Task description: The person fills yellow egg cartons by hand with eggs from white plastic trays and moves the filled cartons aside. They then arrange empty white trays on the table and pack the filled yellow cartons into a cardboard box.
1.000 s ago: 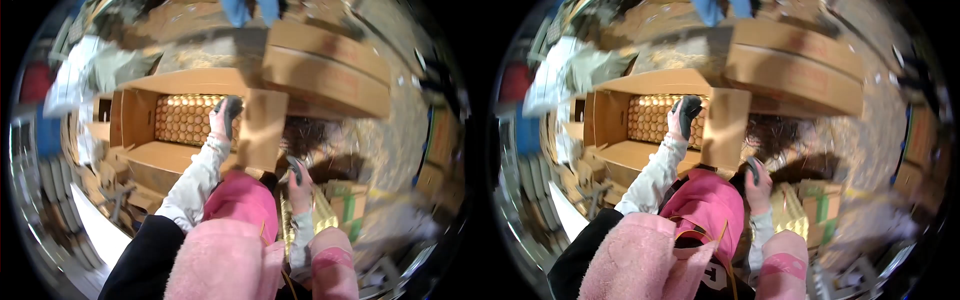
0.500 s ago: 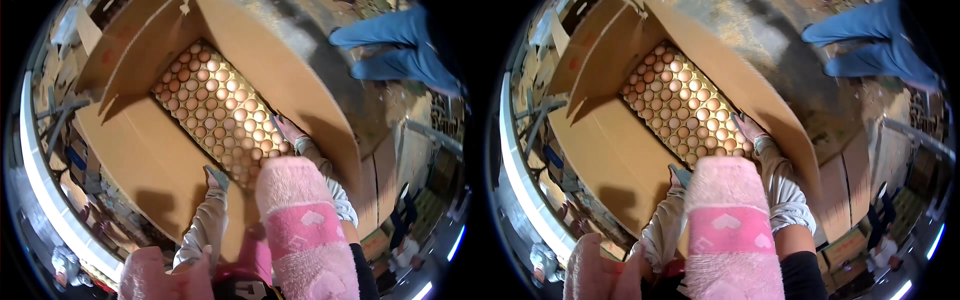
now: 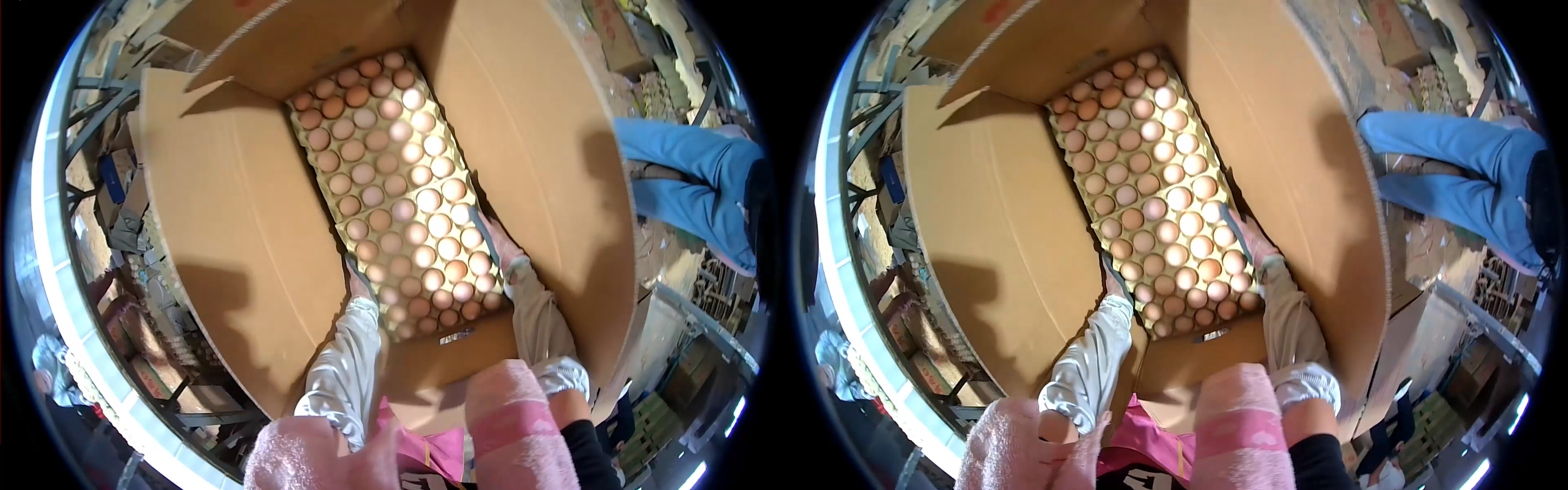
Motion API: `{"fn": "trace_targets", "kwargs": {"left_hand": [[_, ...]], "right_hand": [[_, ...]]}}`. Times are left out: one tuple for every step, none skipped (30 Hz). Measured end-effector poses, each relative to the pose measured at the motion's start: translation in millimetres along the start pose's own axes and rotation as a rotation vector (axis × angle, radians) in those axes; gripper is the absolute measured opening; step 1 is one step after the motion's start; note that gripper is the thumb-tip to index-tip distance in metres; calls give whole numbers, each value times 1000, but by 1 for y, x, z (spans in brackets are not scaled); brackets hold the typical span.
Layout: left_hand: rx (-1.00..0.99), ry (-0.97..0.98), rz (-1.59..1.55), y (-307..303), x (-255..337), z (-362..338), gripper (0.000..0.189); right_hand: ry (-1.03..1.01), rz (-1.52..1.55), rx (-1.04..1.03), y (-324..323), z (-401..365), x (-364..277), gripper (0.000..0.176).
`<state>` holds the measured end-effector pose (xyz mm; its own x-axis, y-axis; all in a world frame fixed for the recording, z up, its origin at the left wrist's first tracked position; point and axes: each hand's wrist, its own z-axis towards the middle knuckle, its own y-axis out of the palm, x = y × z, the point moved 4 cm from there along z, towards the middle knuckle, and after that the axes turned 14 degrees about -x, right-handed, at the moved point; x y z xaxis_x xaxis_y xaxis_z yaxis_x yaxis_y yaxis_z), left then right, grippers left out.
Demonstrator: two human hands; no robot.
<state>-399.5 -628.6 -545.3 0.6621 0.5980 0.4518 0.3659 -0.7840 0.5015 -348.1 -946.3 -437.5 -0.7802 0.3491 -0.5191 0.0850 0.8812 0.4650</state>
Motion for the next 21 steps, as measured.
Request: {"fn": "trace_targets", "kwargs": {"left_hand": [[-54,-6,2,5,4,1,65],[-105,-19,-17,7,8,-3,66],[-157,-33,-35,19,17,-10,67],[-260,-64,-134,65,45,-35,68],[-258,-15,-54,54,45,-31,59],[-250,41,25,41,47,-28,52],[27,-13,0,78,69,-63,67],[14,24,3,56,62,-53,70],[80,40,34,57,63,-64,69],[148,54,66,58,65,-77,68],[216,65,98,61,67,-92,68],[59,67,-120,93,74,-113,71],[21,119,107,110,88,-133,61],[-8,163,545,134,110,-164,52],[1,221,1048,160,132,-196,45],[5,263,1405,183,151,-231,40],[-23,392,1502,215,173,-284,49],[-80,378,1629,234,199,-326,48],[-137,480,1679,240,217,-360,43],[-35,432,1474,240,225,-377,48],[-80,384,1395,242,254,-406,55]], "right_hand": [[33,67,16,28,-22,-25,66],[75,137,34,60,-49,-47,69],[32,73,53,42,-46,-35,73],[-10,9,75,25,-44,-23,77],[-113,125,147,18,-36,-4,76],[-159,121,178,18,-44,-4,75],[-190,76,193,12,-55,-6,75],[-221,36,204,15,-65,-14,74],[-248,-10,219,20,-79,-20,74],[-272,-58,226,27,-92,-30,73],[-298,-113,229,37,-104,-39,73],[-325,-170,247,46,-119,-51,72],[-345,-222,244,61,-129,-67,72],[-364,-280,254,75,-137,-80,71],[-381,-333,252,92,-141,-95,71],[-400,-387,268,111,-149,-111,70],[-407,-437,276,128,-157,-125,70],[-423,-489,279,149,-160,-137,69],[-442,-533,281,174,-163,-147,69],[-456,-573,274,196,-168,-156,68],[-469,-612,268,220,-170,-159,68]]}}
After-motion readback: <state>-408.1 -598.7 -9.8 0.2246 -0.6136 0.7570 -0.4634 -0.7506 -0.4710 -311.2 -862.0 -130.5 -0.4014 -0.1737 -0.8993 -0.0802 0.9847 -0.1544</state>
